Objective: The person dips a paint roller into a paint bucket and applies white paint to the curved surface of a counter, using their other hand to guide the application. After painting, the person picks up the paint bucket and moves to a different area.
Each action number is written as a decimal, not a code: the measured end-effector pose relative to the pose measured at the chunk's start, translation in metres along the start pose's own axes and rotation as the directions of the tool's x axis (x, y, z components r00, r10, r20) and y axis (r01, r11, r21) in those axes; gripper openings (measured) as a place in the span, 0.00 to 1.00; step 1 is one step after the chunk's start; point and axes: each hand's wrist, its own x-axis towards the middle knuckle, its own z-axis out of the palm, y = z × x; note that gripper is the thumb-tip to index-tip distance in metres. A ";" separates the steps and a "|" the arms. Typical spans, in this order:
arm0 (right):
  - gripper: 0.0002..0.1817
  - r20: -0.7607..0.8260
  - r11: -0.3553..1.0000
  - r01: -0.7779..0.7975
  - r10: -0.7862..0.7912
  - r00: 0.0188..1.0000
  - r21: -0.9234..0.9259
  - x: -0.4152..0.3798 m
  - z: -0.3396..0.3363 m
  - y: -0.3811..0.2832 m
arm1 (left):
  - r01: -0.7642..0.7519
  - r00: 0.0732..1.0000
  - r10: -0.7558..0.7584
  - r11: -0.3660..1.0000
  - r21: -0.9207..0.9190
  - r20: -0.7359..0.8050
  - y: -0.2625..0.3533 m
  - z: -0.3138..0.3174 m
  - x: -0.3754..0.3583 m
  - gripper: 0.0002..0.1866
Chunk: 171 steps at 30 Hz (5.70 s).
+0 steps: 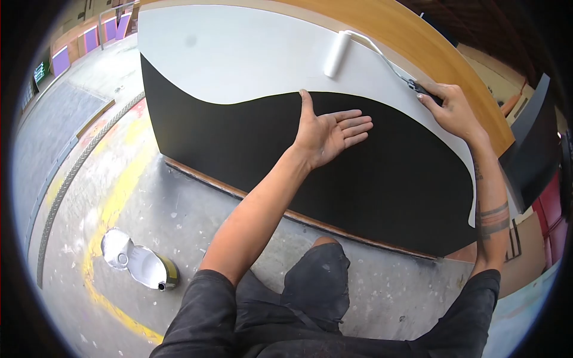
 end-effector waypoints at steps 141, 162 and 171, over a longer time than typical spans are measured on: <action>0.22 -0.079 0.789 -0.573 0.572 0.817 -0.220 -0.323 -0.121 0.158 | 0.249 0.968 -0.250 0.968 -0.038 -0.026 -0.112 -0.012 0.023 0.74; 0.19 0.002 0.965 -0.236 0.238 0.971 -0.117 -0.150 -0.054 0.075 | 0.173 0.984 -0.175 0.982 -0.073 -0.021 -0.082 -0.021 -0.009 0.75; 0.19 0.021 0.990 -0.095 0.098 0.995 -0.103 -0.077 -0.027 0.039 | 0.105 0.994 -0.107 0.992 -0.075 -0.023 -0.048 -0.028 -0.021 0.74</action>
